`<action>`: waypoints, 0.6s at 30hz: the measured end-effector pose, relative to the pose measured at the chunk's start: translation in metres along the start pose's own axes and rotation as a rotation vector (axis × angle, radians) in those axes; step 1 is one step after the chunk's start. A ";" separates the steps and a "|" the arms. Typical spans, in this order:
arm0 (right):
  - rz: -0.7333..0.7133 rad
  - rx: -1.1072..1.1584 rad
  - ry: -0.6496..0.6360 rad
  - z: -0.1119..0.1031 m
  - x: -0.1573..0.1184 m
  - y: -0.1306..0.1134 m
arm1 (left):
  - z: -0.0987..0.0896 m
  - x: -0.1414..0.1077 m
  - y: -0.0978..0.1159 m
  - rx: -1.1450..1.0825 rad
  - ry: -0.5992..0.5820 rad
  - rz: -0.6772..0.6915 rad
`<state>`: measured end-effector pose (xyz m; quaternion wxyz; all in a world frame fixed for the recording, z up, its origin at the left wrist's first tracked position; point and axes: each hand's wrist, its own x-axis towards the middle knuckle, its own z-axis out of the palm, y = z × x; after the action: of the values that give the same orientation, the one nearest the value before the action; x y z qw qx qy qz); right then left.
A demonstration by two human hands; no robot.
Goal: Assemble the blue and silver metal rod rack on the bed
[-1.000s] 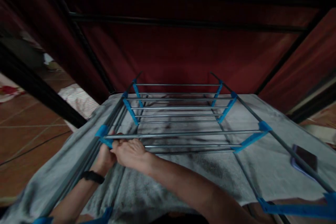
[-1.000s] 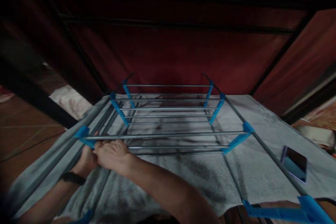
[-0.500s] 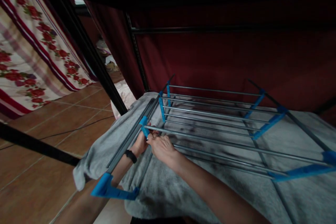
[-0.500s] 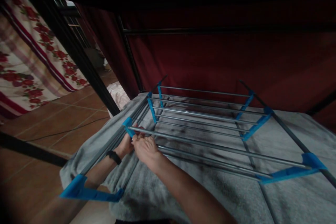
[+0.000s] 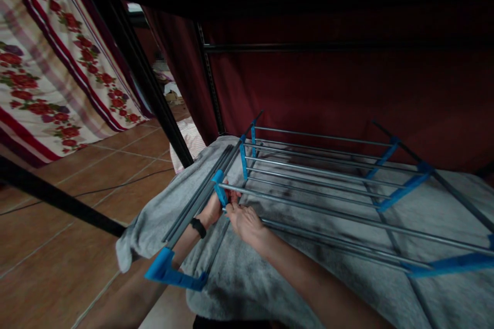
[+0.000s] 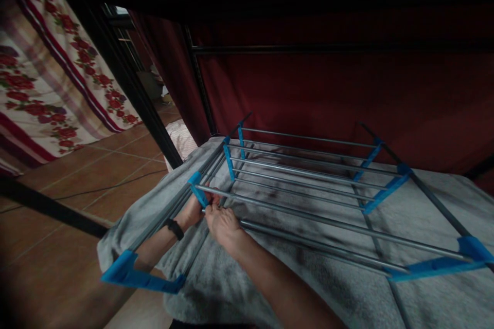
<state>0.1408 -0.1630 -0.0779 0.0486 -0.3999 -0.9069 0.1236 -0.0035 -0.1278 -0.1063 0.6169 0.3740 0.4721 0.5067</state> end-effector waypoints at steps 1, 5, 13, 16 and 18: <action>0.013 0.016 -0.012 0.002 0.001 0.002 | -0.003 0.002 -0.005 0.006 0.005 0.014; 0.036 0.050 -0.062 0.009 0.005 0.009 | -0.012 0.008 -0.022 0.010 0.046 0.058; 0.004 0.076 -0.079 0.012 0.008 0.017 | -0.010 0.006 -0.036 0.004 0.081 0.088; -0.010 0.084 -0.086 0.009 0.008 0.019 | -0.007 0.006 -0.036 -0.002 0.094 0.091; -0.016 0.088 -0.091 0.008 0.009 0.020 | -0.006 0.006 -0.035 -0.004 0.095 0.088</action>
<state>0.1479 -0.1451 -0.0911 0.0257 -0.3840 -0.9051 0.1808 0.0007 -0.1297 -0.1423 0.5717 0.3685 0.4830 0.5514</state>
